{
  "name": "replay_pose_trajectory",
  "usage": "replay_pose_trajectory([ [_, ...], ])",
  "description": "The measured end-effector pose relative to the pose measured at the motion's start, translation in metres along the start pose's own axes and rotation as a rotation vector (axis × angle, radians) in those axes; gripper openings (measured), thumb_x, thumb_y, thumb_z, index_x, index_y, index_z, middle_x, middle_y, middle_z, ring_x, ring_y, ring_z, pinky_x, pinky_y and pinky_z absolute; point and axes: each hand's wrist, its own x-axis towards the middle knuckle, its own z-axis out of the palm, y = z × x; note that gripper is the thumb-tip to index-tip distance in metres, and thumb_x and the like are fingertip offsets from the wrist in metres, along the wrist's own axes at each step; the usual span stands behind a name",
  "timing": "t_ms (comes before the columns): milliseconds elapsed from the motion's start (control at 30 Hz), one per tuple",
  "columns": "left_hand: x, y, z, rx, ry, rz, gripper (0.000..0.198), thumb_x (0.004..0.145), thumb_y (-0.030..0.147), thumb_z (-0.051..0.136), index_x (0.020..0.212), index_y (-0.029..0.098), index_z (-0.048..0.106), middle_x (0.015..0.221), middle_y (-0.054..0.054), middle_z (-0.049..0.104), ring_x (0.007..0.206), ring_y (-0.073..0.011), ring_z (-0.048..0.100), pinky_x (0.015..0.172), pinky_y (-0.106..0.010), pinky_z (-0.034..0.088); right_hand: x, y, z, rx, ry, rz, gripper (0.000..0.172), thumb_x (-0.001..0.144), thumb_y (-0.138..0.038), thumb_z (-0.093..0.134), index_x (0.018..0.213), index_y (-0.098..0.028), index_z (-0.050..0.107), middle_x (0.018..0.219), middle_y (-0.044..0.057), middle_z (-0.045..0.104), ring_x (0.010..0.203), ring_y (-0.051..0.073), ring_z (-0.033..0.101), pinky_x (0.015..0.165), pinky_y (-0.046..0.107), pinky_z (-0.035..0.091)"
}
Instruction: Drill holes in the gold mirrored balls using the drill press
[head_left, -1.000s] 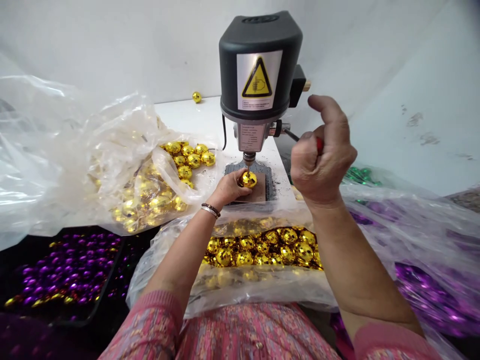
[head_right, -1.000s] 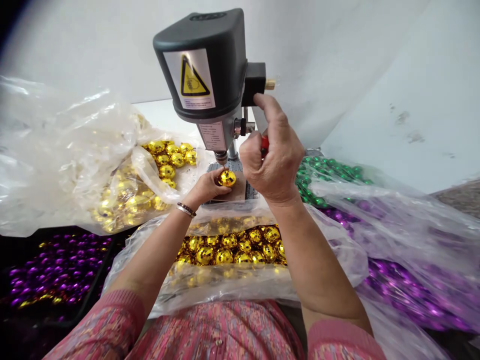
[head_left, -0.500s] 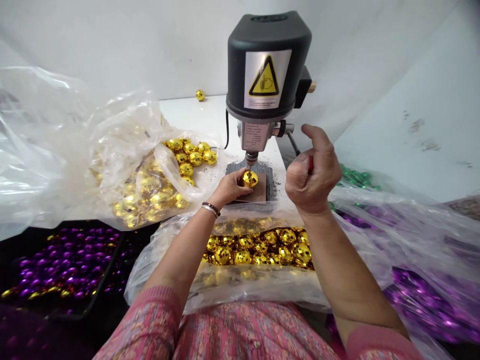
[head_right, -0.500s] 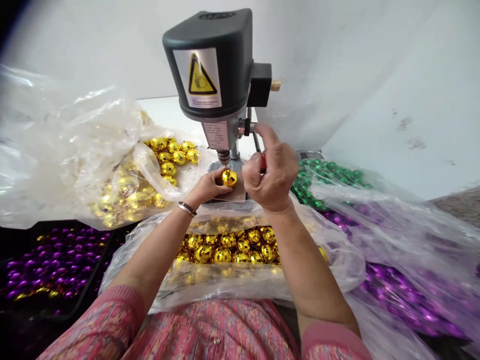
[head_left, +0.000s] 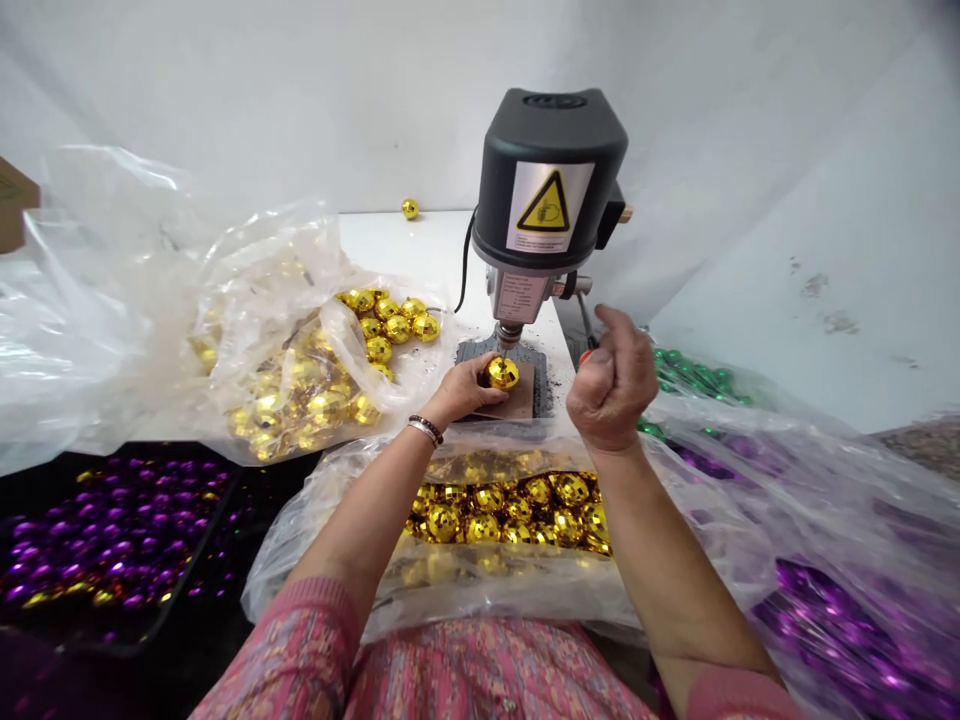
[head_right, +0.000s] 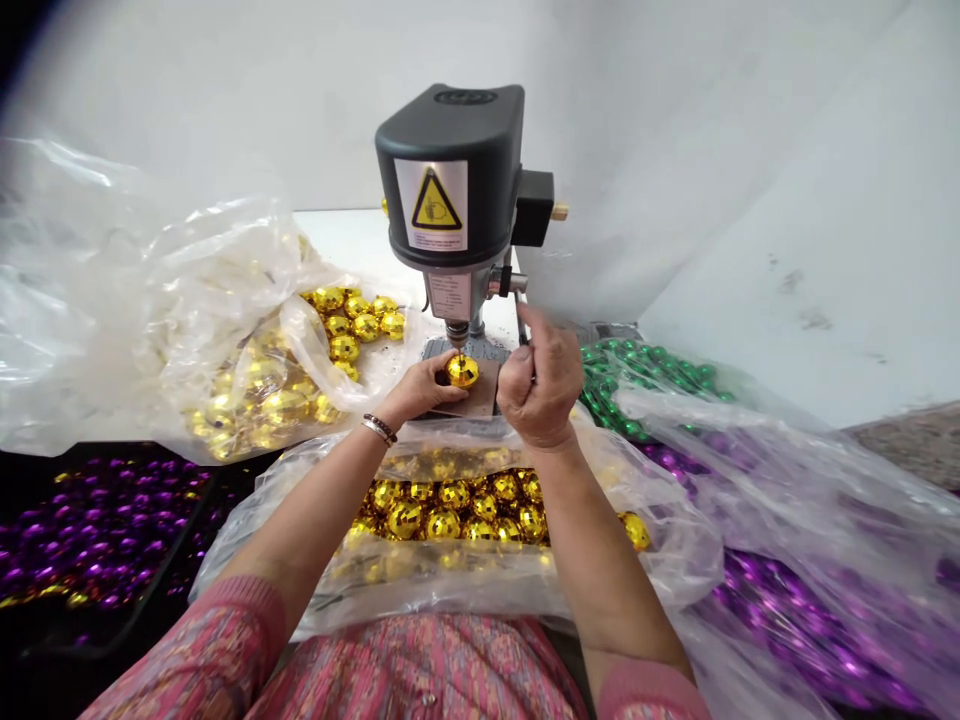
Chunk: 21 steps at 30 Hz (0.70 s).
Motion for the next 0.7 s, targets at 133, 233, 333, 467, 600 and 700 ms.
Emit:
replay_pose_trajectory([
  [133,-0.001,0.004,0.001,-0.001,0.029,-0.051,0.051,0.065,0.024,0.079,0.114,0.015,0.069,0.101,-0.001,0.074,0.094,-0.0188,0.066,0.089,-0.028,0.052,0.05,0.0,0.011,0.098,0.064,0.203,0.041,0.101,-0.031,0.032,0.123,-0.017,0.065,0.096,0.007,0.071,0.077,0.011,0.065,0.077,0.028,0.054],
  [233,-0.01,0.012,-0.005,0.041,0.078,-0.08,0.05,0.067,0.028,0.08,0.113,0.014,0.069,0.098,-0.002,0.073,0.091,-0.0189,0.065,0.085,-0.029,0.052,0.092,0.006,0.02,0.152,0.021,0.352,0.041,0.098,-0.029,0.034,0.11,-0.014,0.07,0.083,0.006,0.07,0.078,0.011,0.067,0.083,0.028,0.054],
  [333,-0.03,0.026,-0.013,0.065,-0.028,-0.066,0.051,0.069,0.033,0.081,0.115,0.014,0.07,0.101,-0.004,0.074,0.092,-0.0199,0.065,0.083,-0.029,0.051,0.112,0.012,0.025,0.18,-0.044,0.416,0.039,0.096,-0.025,0.037,0.105,-0.011,0.072,0.083,0.006,0.07,0.09,0.013,0.07,0.09,0.031,0.054],
  [467,-0.05,0.045,-0.021,0.075,-0.312,0.021,0.069,0.066,0.037,0.088,0.129,0.017,0.069,0.11,-0.006,0.076,0.088,-0.0189,0.066,0.078,-0.028,0.052,0.11,0.015,0.023,0.199,-0.028,0.395,0.041,0.097,-0.026,0.036,0.105,-0.013,0.073,0.089,0.005,0.072,0.092,0.013,0.071,0.088,0.031,0.053],
  [600,-0.031,0.045,-0.038,0.206,0.13,0.014,0.041,0.087,0.032,0.071,0.126,0.018,0.071,0.115,-0.009,0.076,0.095,-0.0193,0.068,0.086,-0.03,0.053,0.105,0.018,0.02,0.222,-0.058,0.352,0.041,0.099,-0.031,0.036,0.105,-0.015,0.073,0.091,0.002,0.072,0.092,0.011,0.07,0.088,0.031,0.052],
  [700,0.003,0.031,-0.065,0.371,0.594,-0.162,0.035,0.099,0.017,0.047,0.127,0.014,0.068,0.128,-0.014,0.072,0.117,-0.0214,0.066,0.104,-0.032,0.048,0.103,0.019,0.018,0.239,-0.069,0.324,0.044,0.101,-0.036,0.035,0.106,-0.015,0.074,0.091,0.002,0.072,0.092,0.011,0.07,0.087,0.032,0.052],
])
